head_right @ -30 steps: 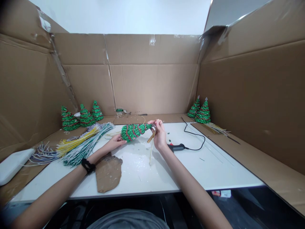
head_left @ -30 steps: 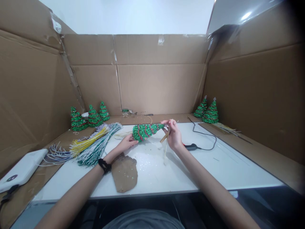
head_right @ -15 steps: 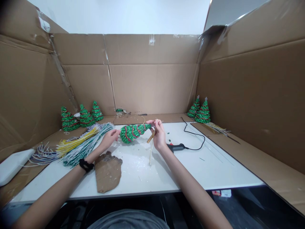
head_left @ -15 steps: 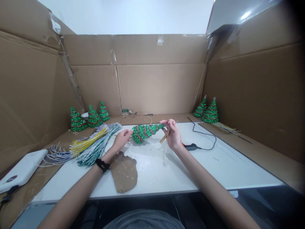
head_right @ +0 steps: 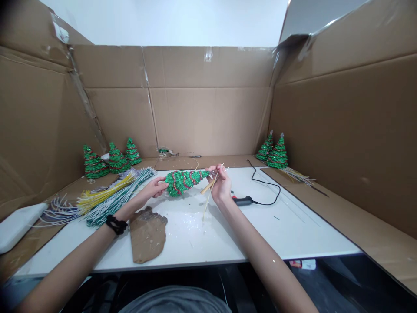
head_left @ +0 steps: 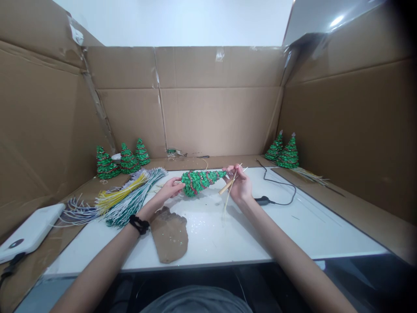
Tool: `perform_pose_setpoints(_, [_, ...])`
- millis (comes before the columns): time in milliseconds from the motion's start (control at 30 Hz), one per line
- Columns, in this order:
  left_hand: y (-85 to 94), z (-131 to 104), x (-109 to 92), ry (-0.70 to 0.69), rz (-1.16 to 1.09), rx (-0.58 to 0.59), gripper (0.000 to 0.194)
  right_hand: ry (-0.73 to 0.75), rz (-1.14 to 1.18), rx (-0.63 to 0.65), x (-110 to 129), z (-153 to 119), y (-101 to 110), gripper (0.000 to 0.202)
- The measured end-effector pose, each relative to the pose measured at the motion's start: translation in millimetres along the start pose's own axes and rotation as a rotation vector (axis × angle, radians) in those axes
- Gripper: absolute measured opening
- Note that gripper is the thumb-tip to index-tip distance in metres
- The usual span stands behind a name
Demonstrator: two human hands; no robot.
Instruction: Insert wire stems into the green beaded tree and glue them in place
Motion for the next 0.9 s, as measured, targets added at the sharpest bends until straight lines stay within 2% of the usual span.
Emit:
perform_pose_setpoints(100, [0.4,1.5,1.5,0.014,0.006,0.044,0.058,-0.016,0.019,0.006,-0.3,0.5,1.2,0.012])
perform_pose_setpoints(200, [1.7,3.0,2.3,0.008,0.003,0.066,0.056,-0.011,0.003,0.016,0.6,0.5,0.7,0.013])
perform_pose_setpoints(333, [-2.1,0.9,-0.1,-0.017,0.015,0.198,0.034,-0.003,-0.008,0.025,1.0,0.6,0.2,0.013])
perform_pose_setpoints(433, [-5.5,-1.8,0.5,0.025,0.035,0.285,0.024,-0.001,-0.009,0.034,0.6,1.0,0.4,0.012])
perform_pose_setpoints(567, [-6.4,-3.3,0.7,0.046,0.046,0.300,0.021,-0.006,-0.038,0.019,0.7,1.2,1.2,0.012])
perform_pose_setpoints(900, [-11.8,-7.1,-4.7,-0.011,0.130,0.342,0.019,-0.025,-0.019,-0.044,-0.5,3.0,5.9,0.012])
Point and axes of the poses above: each hand's wrist, its own z-axis towards the middle knuckle, its own y-axis out of the back of the hand, x = y × z, the point moved 4 cm from there along z, towards the middle knuckle, and after that the axes turned 6 degrees about -z, right-handed, at the moved point
